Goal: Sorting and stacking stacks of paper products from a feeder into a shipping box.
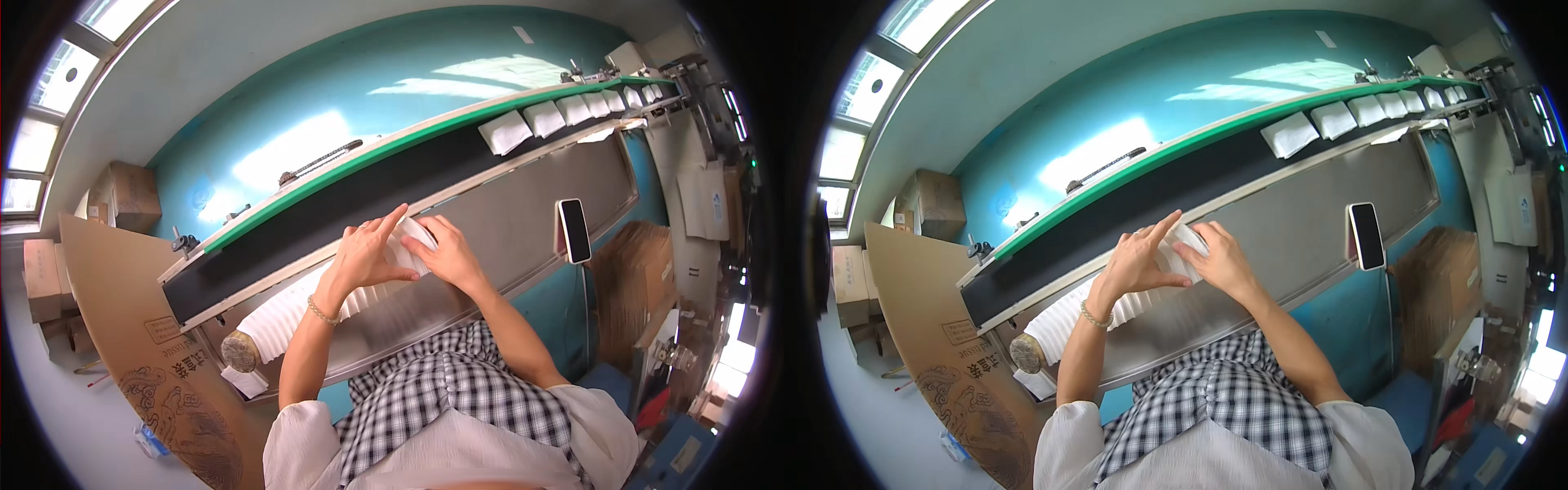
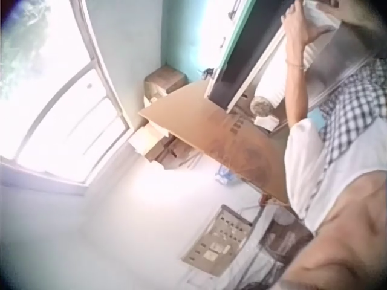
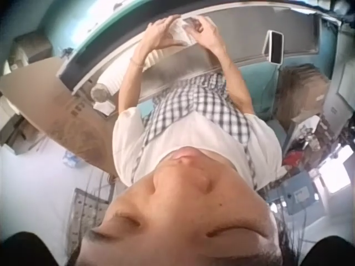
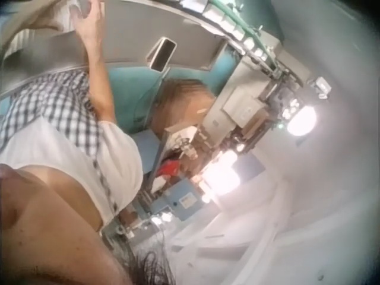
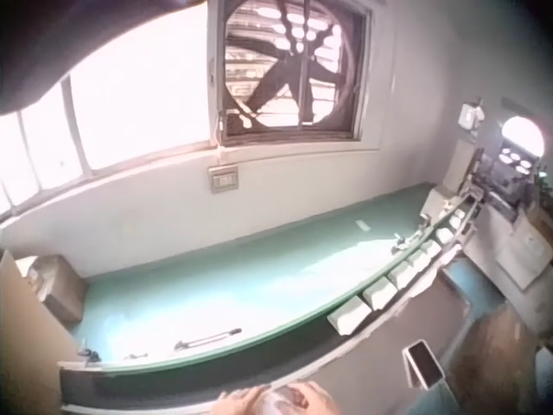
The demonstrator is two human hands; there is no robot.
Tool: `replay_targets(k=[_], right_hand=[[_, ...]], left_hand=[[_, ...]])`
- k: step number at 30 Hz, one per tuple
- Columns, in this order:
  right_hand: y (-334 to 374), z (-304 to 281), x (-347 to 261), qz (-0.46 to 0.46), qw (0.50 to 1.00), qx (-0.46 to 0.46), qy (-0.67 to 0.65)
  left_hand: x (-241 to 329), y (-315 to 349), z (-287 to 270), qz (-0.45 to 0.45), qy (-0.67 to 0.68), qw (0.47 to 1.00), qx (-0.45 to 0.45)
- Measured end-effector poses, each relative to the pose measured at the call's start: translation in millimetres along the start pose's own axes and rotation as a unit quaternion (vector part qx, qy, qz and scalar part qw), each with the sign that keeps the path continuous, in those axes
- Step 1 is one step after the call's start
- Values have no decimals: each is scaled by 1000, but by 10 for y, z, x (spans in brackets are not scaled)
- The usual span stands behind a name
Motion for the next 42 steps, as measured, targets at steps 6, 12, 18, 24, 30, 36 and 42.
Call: replay_targets(k=[6, 12, 18, 24, 30, 36, 42], right_hand=[[156, 412, 597, 129, 957, -145, -217], [-336, 241, 825, 233, 863, -68, -444], [158, 334, -38, 40, 992, -61, -107], [268, 412, 311, 196, 917, -191, -290], [122, 506, 239, 103, 940, -261, -194], [-148, 393, 592, 174, 940, -166, -241], [-72, 589, 250, 40, 972, -100, -207]], left_hand=[[-126, 37, -10, -26, 22, 999, -9], [-151, 23, 18, -40, 31, 999, -9], [-137, 142, -68, -17, 25, 999, 8], [-223, 205, -108, -15, 19, 1000, 8], [-119, 206, -181, 38, 27, 997, 56], [-277, 231, -167, -46, 66, 996, 30], [-313, 210, -189, -58, 63, 996, 29]])
Point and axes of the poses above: each hand's wrist, its own y-axis away from the middle knuckle, its own z-axis out of the palm, x = y × z, the point moved 8 cm from there along -y, towards the middle knuckle, and after that the axes turned 15 degrees about y, right-handed, at the moved point
